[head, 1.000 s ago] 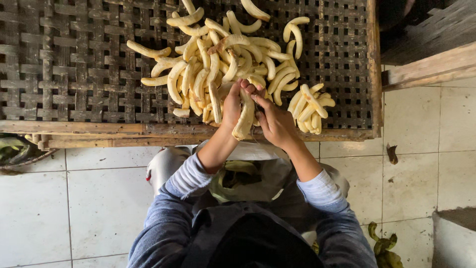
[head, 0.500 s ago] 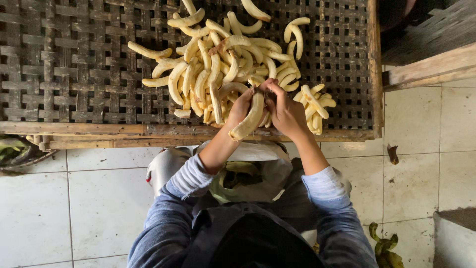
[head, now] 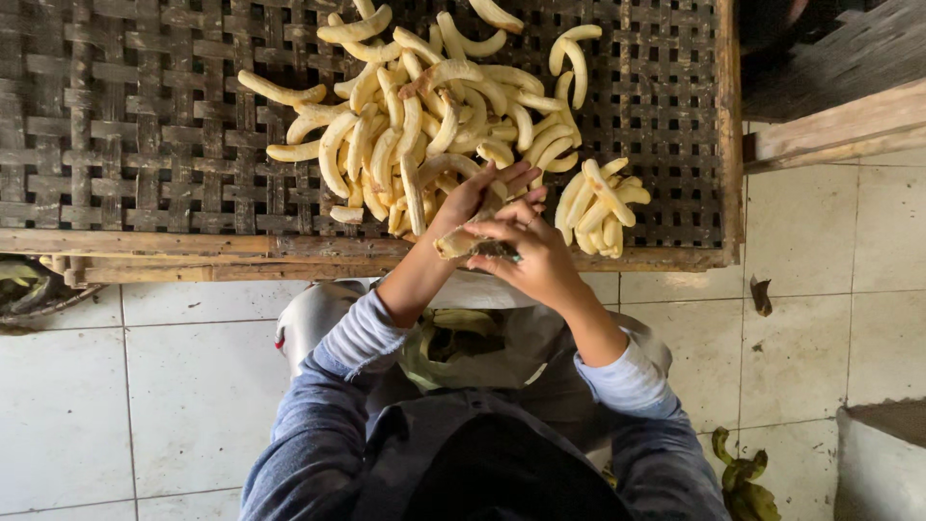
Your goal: The person sits at a woven bamboo tray piled with bananas and peels them one at a time, using a small knife to help remove the peel by hand. Peeled bananas are placed in a pile on the tray and discarded peels drop into a bag below the workspace.
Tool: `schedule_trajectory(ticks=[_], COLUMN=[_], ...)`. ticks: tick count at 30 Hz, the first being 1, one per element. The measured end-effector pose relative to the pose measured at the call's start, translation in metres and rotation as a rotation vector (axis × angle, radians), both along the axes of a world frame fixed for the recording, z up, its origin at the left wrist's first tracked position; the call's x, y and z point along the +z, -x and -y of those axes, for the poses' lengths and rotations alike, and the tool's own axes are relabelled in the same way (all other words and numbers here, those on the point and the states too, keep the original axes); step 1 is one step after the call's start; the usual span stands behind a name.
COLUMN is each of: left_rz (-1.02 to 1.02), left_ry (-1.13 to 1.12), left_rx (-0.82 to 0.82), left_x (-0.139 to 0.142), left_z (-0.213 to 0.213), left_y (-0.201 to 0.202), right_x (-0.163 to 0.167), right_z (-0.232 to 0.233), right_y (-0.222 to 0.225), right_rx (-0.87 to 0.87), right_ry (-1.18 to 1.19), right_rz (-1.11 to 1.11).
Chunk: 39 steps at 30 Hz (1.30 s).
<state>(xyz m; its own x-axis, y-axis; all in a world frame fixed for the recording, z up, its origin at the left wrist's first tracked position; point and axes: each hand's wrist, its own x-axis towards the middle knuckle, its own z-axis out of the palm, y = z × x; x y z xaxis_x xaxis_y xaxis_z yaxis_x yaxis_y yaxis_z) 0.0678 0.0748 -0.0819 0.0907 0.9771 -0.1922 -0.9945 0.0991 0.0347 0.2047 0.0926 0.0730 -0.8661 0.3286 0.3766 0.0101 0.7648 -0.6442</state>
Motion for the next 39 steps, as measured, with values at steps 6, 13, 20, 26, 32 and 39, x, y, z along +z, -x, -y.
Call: schedule_trajectory(ticks=[6,13,20,26,32,39], left_rz=[-0.403,-0.517,-0.401,-0.408,-0.411,-0.764], left_ry=[0.104,0.397,-0.013,-0.124,0.106,0.31], left_rx=[0.14,0.123,-0.056,-0.457,-0.409,0.11], left_x=[-0.016,-0.016,-0.018,0.039,0.029,0.023], left_z=[-0.003,0.003,-0.008,0.009,-0.012,-0.163], left_y=[0.003,0.003,-0.005,-0.017,-0.031,-0.122], right_x=[0.006,0.0,-0.021,-0.043,-0.053,-0.051], right_z=[0.016,0.021,-0.003,-0.089,-0.191,-0.244], right_y=[-0.001,-0.006,-0.018,-0.053,-0.135,-0.22], right_rx=[-0.009,-0.146,-0.294,-0.594,-0.829,-1.026], right_ry=[-0.001,-0.231,0.141,0.302,0.224,0.063], right_rz=[-0.014,-0.011,0.022,-0.08,-0.135,0.01])
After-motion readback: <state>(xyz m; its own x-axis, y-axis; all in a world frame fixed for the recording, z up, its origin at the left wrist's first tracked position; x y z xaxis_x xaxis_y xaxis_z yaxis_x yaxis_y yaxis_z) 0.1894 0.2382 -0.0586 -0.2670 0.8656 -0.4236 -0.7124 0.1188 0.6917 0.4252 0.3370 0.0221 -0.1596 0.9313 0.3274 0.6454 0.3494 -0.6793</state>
